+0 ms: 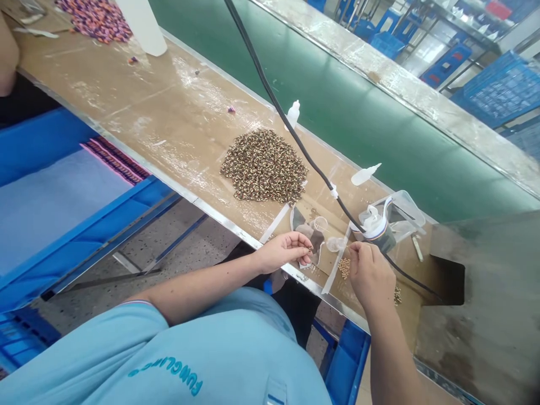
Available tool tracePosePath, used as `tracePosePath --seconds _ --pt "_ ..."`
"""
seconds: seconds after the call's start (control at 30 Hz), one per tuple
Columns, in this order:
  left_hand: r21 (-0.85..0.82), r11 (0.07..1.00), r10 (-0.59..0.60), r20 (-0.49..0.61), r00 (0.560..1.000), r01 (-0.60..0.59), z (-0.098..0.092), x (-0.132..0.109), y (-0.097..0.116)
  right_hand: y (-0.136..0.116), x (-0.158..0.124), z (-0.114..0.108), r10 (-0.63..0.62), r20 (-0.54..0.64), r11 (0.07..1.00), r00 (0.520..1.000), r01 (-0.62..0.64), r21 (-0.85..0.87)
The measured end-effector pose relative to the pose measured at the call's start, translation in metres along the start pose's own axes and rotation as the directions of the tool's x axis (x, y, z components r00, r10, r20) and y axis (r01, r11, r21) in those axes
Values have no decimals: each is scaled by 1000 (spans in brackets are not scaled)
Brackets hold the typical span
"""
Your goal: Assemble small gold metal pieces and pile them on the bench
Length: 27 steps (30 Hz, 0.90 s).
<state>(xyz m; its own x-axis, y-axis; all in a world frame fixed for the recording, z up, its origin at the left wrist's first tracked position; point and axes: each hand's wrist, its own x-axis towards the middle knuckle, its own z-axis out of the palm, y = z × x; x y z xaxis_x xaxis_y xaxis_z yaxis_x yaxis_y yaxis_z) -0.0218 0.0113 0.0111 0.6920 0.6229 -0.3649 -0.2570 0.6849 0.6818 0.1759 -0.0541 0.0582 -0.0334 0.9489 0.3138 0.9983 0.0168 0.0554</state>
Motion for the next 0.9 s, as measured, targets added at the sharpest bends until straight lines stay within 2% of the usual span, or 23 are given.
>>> tracePosePath --seconds 0.2,0.37,0.67,0.9 --pt "0 1000 4 30 1000 -4 -3 2 -3 7 8 1 -182 63 977 981 188 -100" --pt "-19 1000 6 49 999 -5 -4 1 -2 7 13 -1 -288 81 942 954 297 -154" --pt "-9 1000 10 68 998 -10 -4 0 -1 9 18 -3 -324 124 929 938 340 -147" --pt "-31 1000 4 60 998 -2 -4 1 -2 7 18 -3 -379 79 898 922 387 -210"
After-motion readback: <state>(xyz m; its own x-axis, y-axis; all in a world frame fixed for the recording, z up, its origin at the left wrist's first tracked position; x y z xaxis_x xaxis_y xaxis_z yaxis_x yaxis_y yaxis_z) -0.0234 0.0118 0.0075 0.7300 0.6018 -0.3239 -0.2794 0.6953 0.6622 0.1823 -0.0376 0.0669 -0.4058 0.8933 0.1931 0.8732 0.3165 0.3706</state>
